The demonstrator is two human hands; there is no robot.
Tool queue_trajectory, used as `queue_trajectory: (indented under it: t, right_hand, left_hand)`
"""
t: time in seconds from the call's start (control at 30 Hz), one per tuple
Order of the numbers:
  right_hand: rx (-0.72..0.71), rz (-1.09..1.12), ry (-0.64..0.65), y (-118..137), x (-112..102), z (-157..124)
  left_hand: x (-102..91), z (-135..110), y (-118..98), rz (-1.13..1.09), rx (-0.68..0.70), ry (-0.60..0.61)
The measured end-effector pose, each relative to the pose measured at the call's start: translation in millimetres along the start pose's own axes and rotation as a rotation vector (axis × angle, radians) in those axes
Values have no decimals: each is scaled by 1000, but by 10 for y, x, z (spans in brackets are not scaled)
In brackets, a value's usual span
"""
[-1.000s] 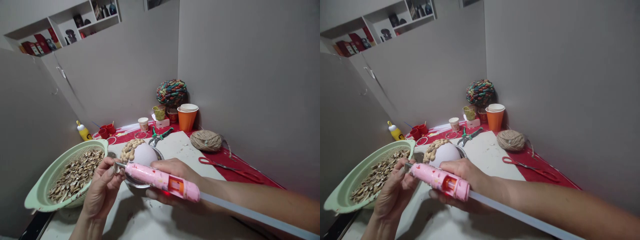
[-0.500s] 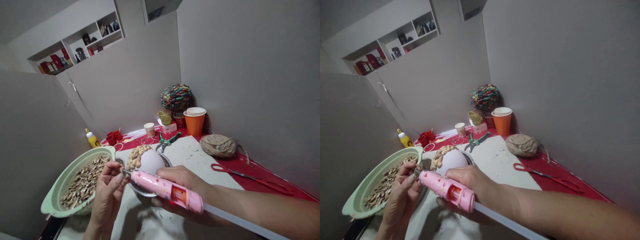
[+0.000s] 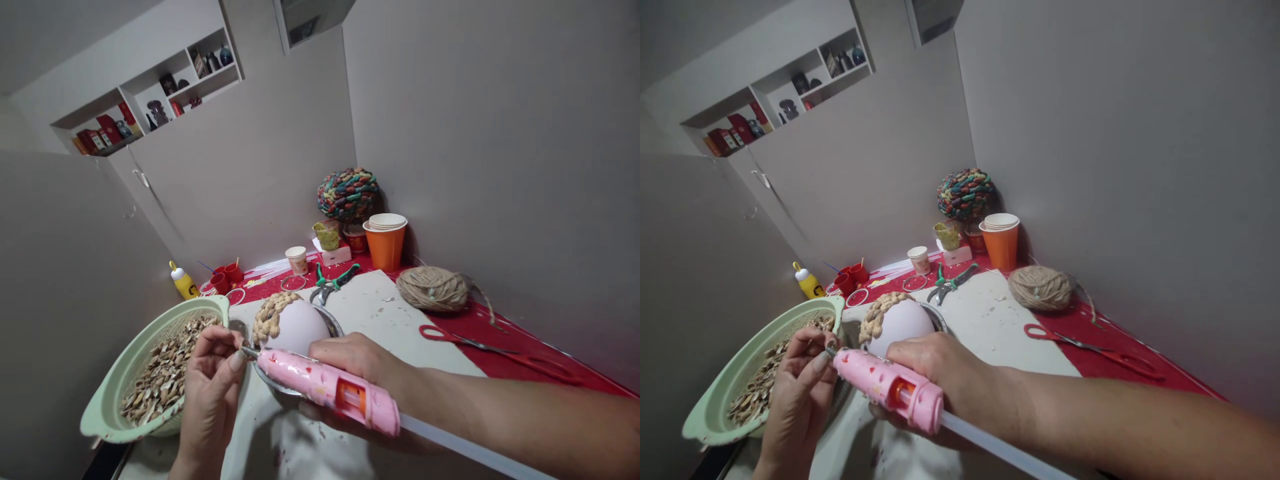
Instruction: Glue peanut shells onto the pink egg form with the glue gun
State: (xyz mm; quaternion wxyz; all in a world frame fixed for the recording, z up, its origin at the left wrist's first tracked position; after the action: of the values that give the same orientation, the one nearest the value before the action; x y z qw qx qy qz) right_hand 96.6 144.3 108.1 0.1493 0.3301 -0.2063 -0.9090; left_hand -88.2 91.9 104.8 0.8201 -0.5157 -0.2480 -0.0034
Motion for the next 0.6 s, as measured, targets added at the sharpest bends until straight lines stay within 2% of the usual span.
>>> queue_trajectory:
  t: [0.6]
  right_hand:
    - [-43, -2, -16, -20, 15, -11]
  left_hand:
    - [26, -9, -28, 36, 37, 0]
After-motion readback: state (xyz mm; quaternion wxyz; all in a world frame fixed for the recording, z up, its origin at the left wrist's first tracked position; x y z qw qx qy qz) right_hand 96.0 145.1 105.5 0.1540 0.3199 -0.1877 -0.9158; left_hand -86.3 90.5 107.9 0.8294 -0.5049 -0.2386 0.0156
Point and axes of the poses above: each hand's wrist, its own z-axis towards the middle knuckle, its own x-axis out of the palm, y = z × x, the point moved 6 cm from there along z, towards the middle knuckle, and after that the axes turned 5 degrees about -z, right-handed, at the moved point
